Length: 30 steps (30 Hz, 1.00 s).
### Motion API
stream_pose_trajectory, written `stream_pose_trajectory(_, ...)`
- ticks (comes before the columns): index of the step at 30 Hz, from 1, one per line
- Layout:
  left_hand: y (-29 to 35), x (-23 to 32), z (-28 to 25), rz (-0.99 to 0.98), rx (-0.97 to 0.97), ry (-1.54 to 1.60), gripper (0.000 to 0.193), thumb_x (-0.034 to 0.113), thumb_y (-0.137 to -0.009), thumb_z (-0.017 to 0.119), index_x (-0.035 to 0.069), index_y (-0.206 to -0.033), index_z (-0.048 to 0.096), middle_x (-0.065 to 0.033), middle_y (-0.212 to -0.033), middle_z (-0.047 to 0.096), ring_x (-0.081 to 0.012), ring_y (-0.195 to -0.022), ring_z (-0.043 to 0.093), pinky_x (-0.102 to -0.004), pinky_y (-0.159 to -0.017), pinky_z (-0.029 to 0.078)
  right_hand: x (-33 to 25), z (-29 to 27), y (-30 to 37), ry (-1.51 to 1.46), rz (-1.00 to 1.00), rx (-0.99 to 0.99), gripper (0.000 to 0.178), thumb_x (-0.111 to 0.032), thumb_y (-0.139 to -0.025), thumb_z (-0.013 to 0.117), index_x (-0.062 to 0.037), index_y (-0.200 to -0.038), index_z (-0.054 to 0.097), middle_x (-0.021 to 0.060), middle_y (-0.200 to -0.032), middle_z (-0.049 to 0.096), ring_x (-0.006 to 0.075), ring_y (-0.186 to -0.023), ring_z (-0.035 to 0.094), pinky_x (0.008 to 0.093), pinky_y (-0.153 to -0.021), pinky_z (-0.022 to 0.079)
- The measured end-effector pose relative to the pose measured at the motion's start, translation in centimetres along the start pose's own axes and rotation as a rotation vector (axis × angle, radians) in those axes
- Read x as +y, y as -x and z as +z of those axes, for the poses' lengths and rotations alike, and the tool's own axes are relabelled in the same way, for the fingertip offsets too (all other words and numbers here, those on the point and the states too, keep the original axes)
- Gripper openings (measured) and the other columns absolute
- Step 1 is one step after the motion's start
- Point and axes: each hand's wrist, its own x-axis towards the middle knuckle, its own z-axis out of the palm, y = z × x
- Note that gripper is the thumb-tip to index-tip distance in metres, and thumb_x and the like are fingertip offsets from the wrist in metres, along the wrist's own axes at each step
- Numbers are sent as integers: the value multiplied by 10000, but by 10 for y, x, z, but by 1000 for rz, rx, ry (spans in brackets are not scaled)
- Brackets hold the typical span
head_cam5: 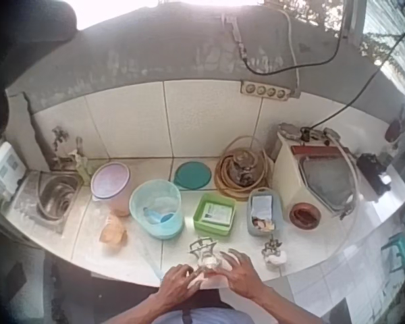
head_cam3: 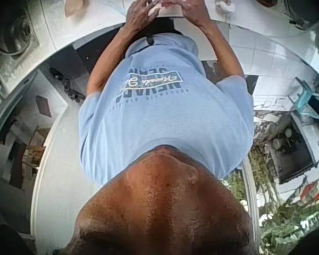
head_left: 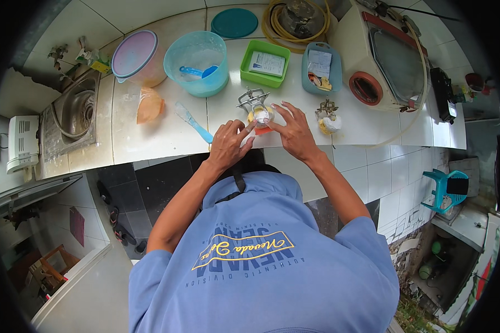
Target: The person washes a dental model and a mixing bowl in a sink, then adds a powder material into the bowl.
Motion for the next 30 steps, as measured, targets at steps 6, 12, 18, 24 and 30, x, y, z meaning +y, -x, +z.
stream_pose_trajectory(6,12,-9,3,-190,84,90,550,131,-852,668,88,-1386,544,-114,-886,568,-272,-801,570,-395,-737,477,-14,1,-11,19,-8,-48,392,-6,-801,564,-130,-1151,692,140,-1437,468,355,-1371,367,530,-1113,300)
stream_pose_trajectory(12,10,1,11,-320,73,244,537,151,-879,642,48,-1392,524,-117,-876,567,-278,-819,579,-399,-729,489,-15,2,-19,86,-21,-120,395,-4,-813,558,-90,-1184,660,142,-1440,457,352,-1391,349,540,-1125,294)
stream_pose_trajectory(18,11,15,27,-306,34,233,591,263,-874,663,21,-1392,512,-117,-906,565,-284,-830,580,-395,-730,506,-12,-9,-27,191,-88,-186,357,-27,-841,534,-67,-1172,662,150,-1420,481,354,-1378,369,541,-1123,295)
stream_pose_trajectory(24,14,13,22,-291,-10,259,738,316,-876,654,-40,-1459,375,-159,-977,573,-305,-908,579,-417,-796,506,-12,-6,-25,188,-104,-233,395,-19,-800,591,-75,-1185,659,144,-1427,477,344,-1366,382,532,-1100,320)
stream_pose_trajectory(30,23,18,27,-296,26,289,807,292,-881,651,-53,-1503,269,-162,-947,561,-304,-866,573,-410,-763,499,-29,-18,-27,168,-140,-268,435,-22,-799,601,-106,-1224,644,139,-1485,416,346,-1377,366,542,-1091,329)
